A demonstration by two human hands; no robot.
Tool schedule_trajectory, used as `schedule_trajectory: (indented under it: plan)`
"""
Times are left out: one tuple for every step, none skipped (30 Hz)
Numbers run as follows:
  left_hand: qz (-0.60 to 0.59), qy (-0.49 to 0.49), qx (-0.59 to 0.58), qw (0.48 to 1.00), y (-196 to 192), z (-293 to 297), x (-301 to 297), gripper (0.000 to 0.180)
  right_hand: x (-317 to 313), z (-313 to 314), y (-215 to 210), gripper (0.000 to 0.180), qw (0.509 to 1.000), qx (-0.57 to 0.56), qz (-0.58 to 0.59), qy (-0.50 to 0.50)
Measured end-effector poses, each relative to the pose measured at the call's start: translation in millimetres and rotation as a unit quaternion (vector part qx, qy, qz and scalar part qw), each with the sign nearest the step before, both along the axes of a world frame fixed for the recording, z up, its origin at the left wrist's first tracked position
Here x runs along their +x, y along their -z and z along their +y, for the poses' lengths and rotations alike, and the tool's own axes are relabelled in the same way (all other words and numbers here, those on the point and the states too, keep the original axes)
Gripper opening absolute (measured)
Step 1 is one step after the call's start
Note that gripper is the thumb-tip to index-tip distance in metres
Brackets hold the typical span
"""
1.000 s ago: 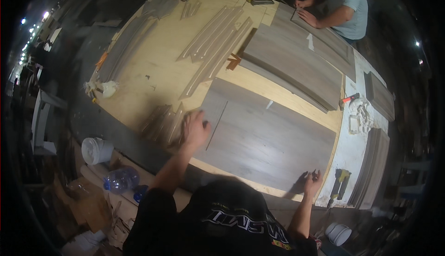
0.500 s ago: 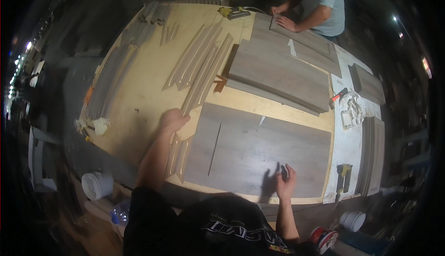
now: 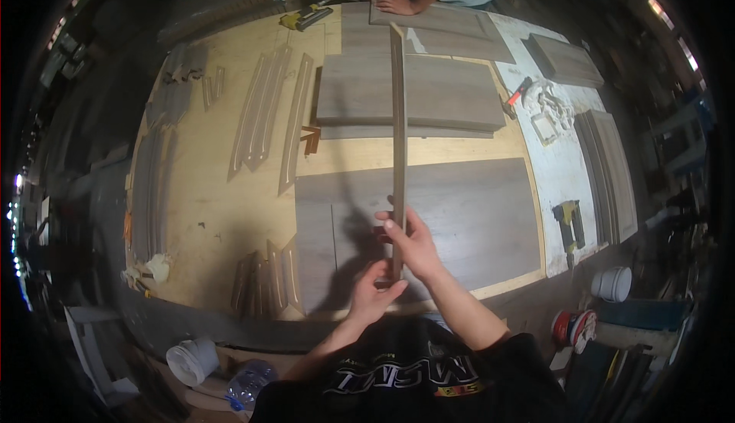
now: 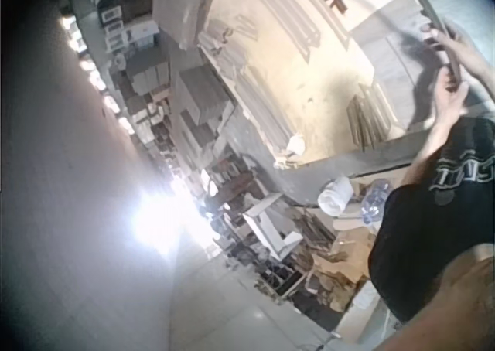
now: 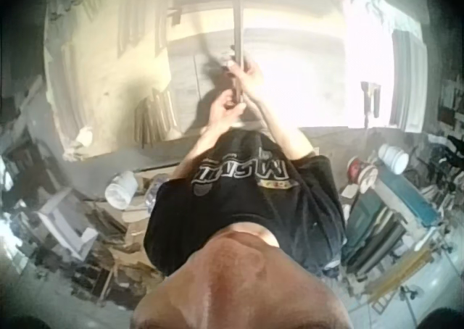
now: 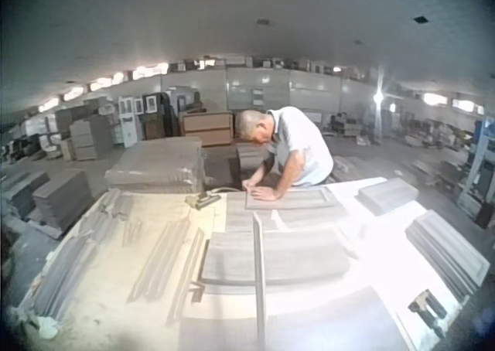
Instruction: Assembling wooden furniture panels using a pneumatic nail gun and wood adhesive.
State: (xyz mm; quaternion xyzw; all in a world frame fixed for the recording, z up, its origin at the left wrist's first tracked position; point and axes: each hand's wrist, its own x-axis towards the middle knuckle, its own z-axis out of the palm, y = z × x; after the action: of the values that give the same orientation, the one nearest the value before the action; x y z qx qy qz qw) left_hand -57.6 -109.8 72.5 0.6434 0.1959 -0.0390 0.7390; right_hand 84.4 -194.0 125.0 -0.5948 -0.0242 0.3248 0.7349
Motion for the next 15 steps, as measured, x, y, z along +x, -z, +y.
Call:
schedule_trajectory:
  plan:
    - [0.004,0.006,-0.002,1.000,1.3,-8.0,6.1,0.053,0.6,-12.2,-4.6,0.066,1.000,-0.002,0.004,0.006]
    - [-0.009,0.031,-0.026,0.999,2.8,-16.0,11.9,0.054,0.5,-24.8,-9.3,0.066,0.999,0.035,-0.015,0.005]
    - [-0.021,0.057,-0.054,0.997,0.2,-24.8,17.7,0.054,0.6,-39.1,-12.5,0.067,0.997,0.068,-0.033,0.006]
    - [-0.027,0.076,-0.067,0.995,-6.2,-32.1,23.5,0.053,3.8,-51.0,-11.1,0.066,0.996,0.082,-0.019,0.013]
    - [-0.020,0.086,-0.073,0.993,-6.5,-40.4,28.8,0.053,7.3,-60.3,-13.4,0.066,0.997,0.076,-0.013,0.024]
    - [-0.030,0.098,-0.083,0.991,-4.9,-49.9,33.2,0.053,10.8,-70.0,-15.7,0.067,0.998,0.052,-0.029,0.012]
    - [-0.039,0.110,-0.095,0.989,-3.4,-59.5,37.1,0.053,14.1,-79.4,-16.4,0.067,0.999,0.026,-0.045,0.000]
    - [-0.012,0.130,-0.070,0.989,1.8,-68.1,40.1,0.052,16.0,-89.1,-13.3,0.065,0.999,0.004,-0.046,0.014]
    - [-0.004,0.142,-0.074,0.987,-3.9,-73.4,46.6,0.052,21.9,-102.4,-14.7,0.065,0.999,0.000,-0.038,0.027]
    - [-0.034,0.150,0.050,0.987,-18.5,-76.2,56.4,0.049,31.6,-118.5,-19.1,0.063,0.985,-0.099,-0.140,-0.009]
    - [-0.066,0.155,0.172,0.971,-34.5,-77.2,62.4,0.046,40.7,-135.3,-20.4,0.061,0.950,-0.198,-0.236,-0.048]
    - [-0.114,0.145,0.214,0.959,-49.3,-73.1,65.9,0.041,48.3,-155.2,-13.0,0.057,0.921,-0.248,-0.300,-0.036]
    - [-0.233,0.145,0.337,0.900,-48.4,-60.5,68.7,0.041,59.0,-172.4,-12.2,0.057,0.922,-0.253,-0.291,-0.026]
    - [-0.272,0.173,0.464,0.825,-53.8,-44.4,75.1,0.052,70.0,-188.6,-12.3,0.056,0.887,-0.324,-0.318,-0.083]
    - [-0.228,0.175,0.520,0.804,-58.9,-34.5,83.8,0.057,74.8,-201.2,-10.0,0.056,0.843,-0.389,-0.342,-0.144]
